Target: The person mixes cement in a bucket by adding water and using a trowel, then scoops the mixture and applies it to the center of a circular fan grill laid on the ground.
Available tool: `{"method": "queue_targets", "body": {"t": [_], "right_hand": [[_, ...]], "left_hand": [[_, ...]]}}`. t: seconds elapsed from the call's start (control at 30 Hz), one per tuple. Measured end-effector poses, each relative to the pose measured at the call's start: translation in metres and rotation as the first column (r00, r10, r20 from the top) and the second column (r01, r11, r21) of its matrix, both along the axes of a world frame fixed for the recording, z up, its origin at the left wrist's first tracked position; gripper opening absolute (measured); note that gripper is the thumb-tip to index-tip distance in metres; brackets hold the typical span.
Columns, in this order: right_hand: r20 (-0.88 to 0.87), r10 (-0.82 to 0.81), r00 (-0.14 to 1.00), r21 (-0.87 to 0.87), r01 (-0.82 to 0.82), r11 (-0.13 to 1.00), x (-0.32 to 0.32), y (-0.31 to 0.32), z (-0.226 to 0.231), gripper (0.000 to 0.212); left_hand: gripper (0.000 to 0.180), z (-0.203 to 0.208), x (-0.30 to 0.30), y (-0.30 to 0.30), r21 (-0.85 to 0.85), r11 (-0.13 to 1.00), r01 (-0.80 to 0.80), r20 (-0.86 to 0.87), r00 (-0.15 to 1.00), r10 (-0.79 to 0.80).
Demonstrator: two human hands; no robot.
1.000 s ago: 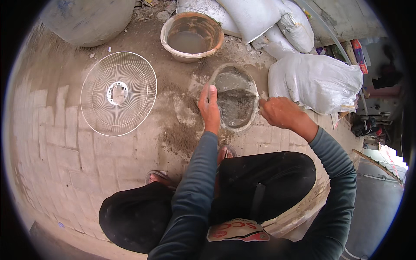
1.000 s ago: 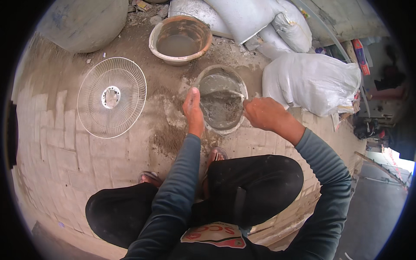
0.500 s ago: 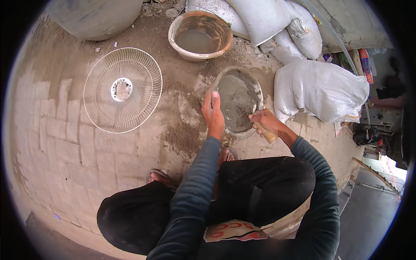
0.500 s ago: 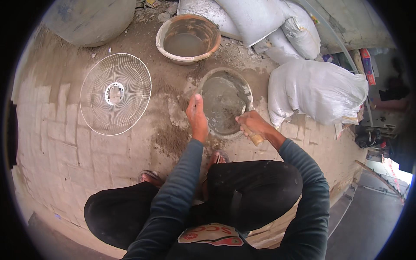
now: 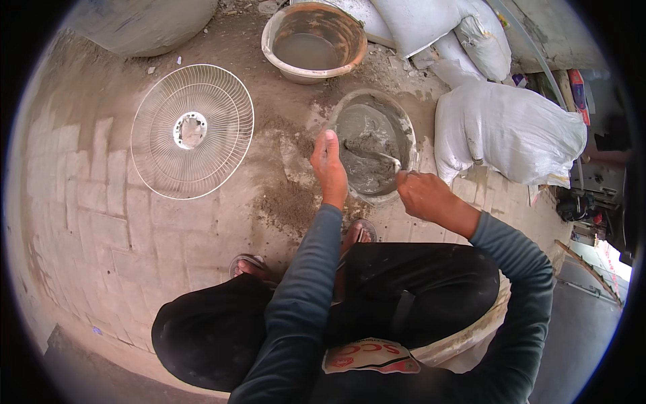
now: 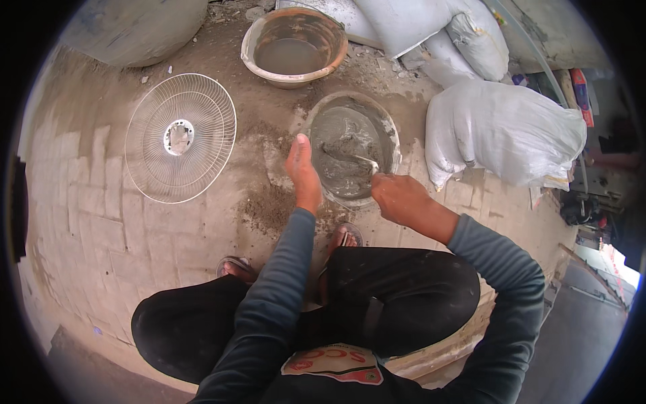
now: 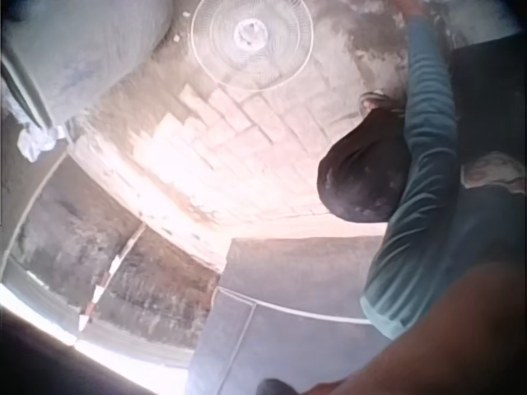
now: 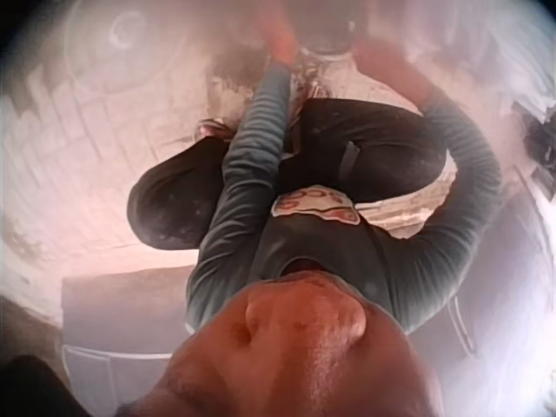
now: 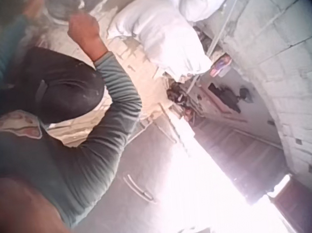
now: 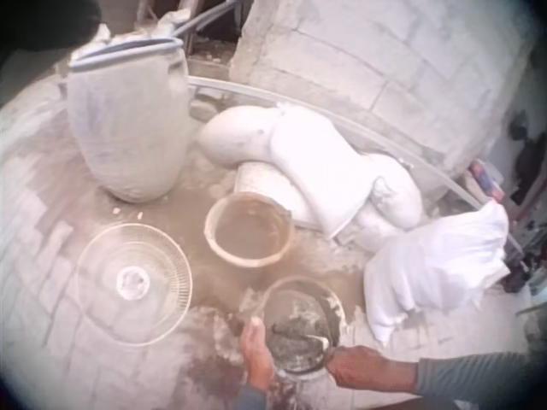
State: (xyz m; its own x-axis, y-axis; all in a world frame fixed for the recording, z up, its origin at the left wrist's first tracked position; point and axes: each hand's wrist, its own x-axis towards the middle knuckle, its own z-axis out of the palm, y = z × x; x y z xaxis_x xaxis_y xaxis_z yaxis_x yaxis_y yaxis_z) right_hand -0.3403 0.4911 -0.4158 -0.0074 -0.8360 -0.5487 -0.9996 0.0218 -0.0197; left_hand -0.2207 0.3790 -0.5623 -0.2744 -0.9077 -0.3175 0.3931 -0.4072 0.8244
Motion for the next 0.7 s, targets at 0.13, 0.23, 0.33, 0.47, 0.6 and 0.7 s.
{"method": "queue_targets", "body": {"t": [0.13, 0.23, 0.33, 0.47, 0.6, 0.7], "right_hand": [[0.025, 0.041, 0.999, 0.114, -0.044, 0.993, -0.018, -0.020, -0.015, 0.013], [-0.108, -0.005, 0.994, 0.058, 0.011, 0.998, -0.011, -0.042, 0.041, 0.014], [-0.213, 0.017, 0.977, 0.035, -0.009, 0.999, -0.031, -0.053, 0.050, 0.014], [-0.191, 0.002, 0.982, 0.035, 0.005, 0.999, -0.070, -0.043, -0.007, 0.018], [0.105, -0.263, 0.959, 0.203, 0.238, 0.950, -0.064, -0.019, -0.019, 0.034], [0.157, -0.603, 0.782, 0.437, 0.493, 0.753, -0.032, -0.037, 0.017, 0.039]], "left_hand": [[0.059, 0.001, -0.003, 0.004, 0.035, 0.998, 0.053, -0.040, 0.998, -0.052], [0.059, -0.009, 0.010, -0.007, 0.025, 0.997, 0.069, 0.007, 0.998, -0.069], [0.059, -0.006, 0.011, -0.007, 0.038, 0.995, 0.095, 0.007, 0.995, -0.095], [0.061, -0.001, -0.004, -0.002, 0.046, 0.998, 0.034, -0.069, 0.997, -0.031], [0.059, -0.008, -0.004, -0.001, 0.043, 0.998, 0.041, -0.061, 0.997, -0.039], [0.059, -0.006, 0.006, -0.001, 0.075, 0.997, 0.029, -0.028, 0.999, -0.027]]}}
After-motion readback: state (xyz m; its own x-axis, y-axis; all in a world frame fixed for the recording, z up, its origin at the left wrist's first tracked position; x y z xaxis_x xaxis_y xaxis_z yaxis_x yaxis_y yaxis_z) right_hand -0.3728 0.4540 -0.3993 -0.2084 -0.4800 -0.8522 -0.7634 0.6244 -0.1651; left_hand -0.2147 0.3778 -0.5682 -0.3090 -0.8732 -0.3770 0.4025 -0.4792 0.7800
